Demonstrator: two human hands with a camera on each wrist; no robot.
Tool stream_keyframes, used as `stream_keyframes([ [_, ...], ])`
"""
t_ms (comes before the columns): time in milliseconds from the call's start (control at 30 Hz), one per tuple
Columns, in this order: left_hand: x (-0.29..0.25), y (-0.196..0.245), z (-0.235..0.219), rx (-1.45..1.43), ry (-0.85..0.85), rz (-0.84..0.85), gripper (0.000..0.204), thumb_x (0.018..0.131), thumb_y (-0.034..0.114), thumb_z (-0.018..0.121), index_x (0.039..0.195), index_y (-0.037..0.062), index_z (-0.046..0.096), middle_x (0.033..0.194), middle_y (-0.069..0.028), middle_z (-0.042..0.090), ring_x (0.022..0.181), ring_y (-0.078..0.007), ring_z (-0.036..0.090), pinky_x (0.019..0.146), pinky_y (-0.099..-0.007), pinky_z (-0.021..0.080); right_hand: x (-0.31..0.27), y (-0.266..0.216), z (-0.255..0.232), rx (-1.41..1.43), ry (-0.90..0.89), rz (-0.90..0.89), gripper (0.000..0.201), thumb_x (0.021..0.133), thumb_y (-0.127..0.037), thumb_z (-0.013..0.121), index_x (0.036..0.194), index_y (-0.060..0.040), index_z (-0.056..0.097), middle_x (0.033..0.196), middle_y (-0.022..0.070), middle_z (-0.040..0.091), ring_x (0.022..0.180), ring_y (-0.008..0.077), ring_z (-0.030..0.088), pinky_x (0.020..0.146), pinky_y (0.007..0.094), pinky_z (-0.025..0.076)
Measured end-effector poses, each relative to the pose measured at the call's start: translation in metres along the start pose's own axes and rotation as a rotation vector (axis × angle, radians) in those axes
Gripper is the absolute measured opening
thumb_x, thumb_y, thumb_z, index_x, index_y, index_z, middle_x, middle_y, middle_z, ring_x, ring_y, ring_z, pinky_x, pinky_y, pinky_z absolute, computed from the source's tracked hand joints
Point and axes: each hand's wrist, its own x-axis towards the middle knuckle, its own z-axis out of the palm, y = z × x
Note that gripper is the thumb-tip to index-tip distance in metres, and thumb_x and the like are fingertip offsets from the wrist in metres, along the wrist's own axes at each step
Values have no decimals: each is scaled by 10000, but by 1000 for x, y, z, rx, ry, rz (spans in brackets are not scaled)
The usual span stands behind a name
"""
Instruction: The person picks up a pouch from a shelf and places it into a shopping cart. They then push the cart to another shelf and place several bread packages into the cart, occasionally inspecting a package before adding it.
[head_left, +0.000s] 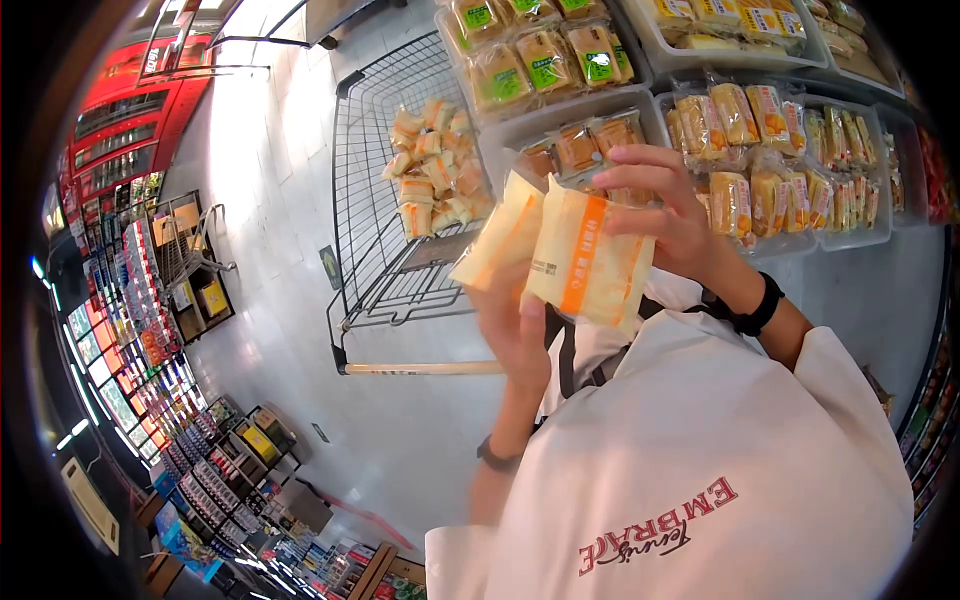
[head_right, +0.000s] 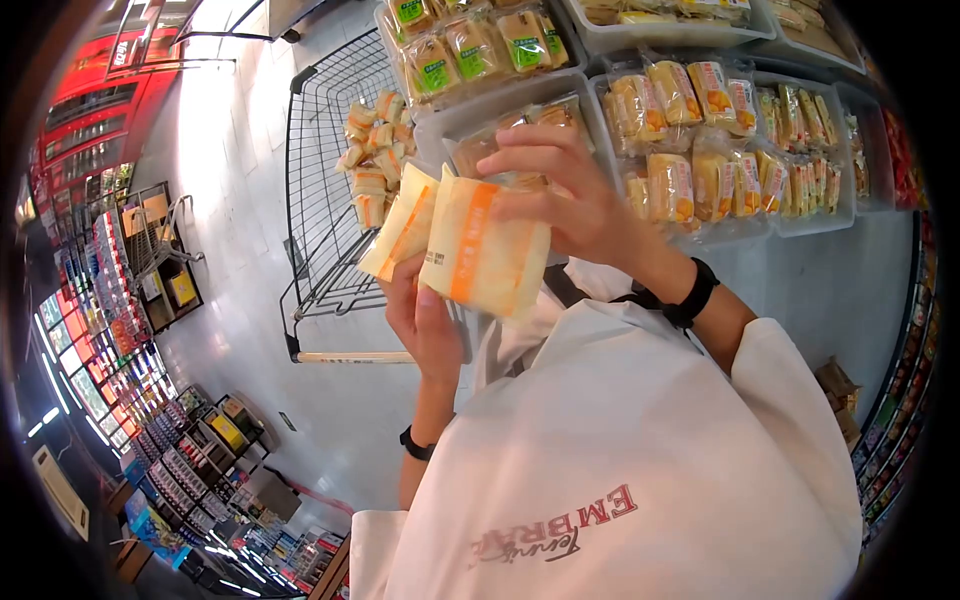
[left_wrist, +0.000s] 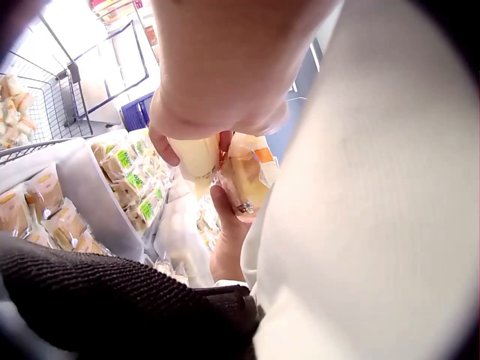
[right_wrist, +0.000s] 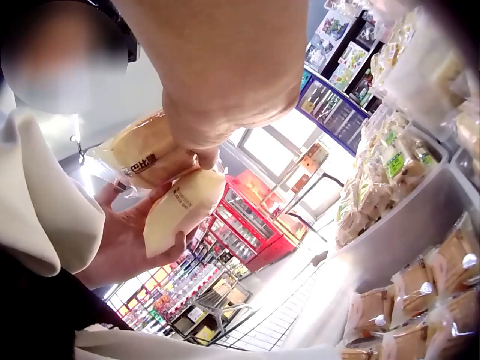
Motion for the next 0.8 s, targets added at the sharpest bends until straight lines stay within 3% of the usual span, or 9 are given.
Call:
stream_keyframes([
  [167, -1, 12, -2, 158, -15, 113, 380, 960, 314, 515, 1096, -30, 601, 1122, -110, 476, 1059, -170, 493, 918, -310, 398, -9, 8, -2, -47, 24, -174, 365, 698, -104, 762, 1016, -144, 587, 1186, 81, 601, 1125, 328, 541, 887, 429, 479],
  [467, -6, 26, -6, 155, -80, 139, 372, 920, 313, 630, 1104, -11, 618, 1206, -121, 382, 1121, -200, 466, 942, -319, 404, -5, 10, 4, 13, 56, -177, 320, 740, -87, 713, 999, -124, 529, 1165, 105, 596, 1068, 339, 565, 849, 423, 483],
  [633, -5, 29, -10, 241, -89, 202, 349, 881, 270, 661, 1100, 0, 627, 1231, -125, 342, 1213, -251, 388, 989, -356, 373, -4, 11, 6, 4, 40, -211, 291, 773, -107, 687, 1016, -125, 527, 1154, 111, 601, 1051, 340, 575, 835, 430, 480],
  [767, -3, 32, -13, 328, -121, 226, 329, 858, 228, 666, 1095, 2, 629, 1236, -128, 340, 1225, -270, 371, 1013, -372, 349, -2, 10, 9, -10, 41, -212, 317, 775, -112, 685, 1046, -131, 521, 1142, 110, 607, 1044, 340, 578, 830, 438, 477],
  [800, -2, 30, -11, 320, -71, 237, 344, 852, 288, 636, 1094, 44, 649, 1222, -134, 447, 1201, -302, 385, 1030, -429, 277, -2, 11, 10, -9, 38, -212, 317, 775, -112, 685, 1046, -131, 521, 1142, 110, 607, 1044, 340, 578, 830, 438, 477],
])
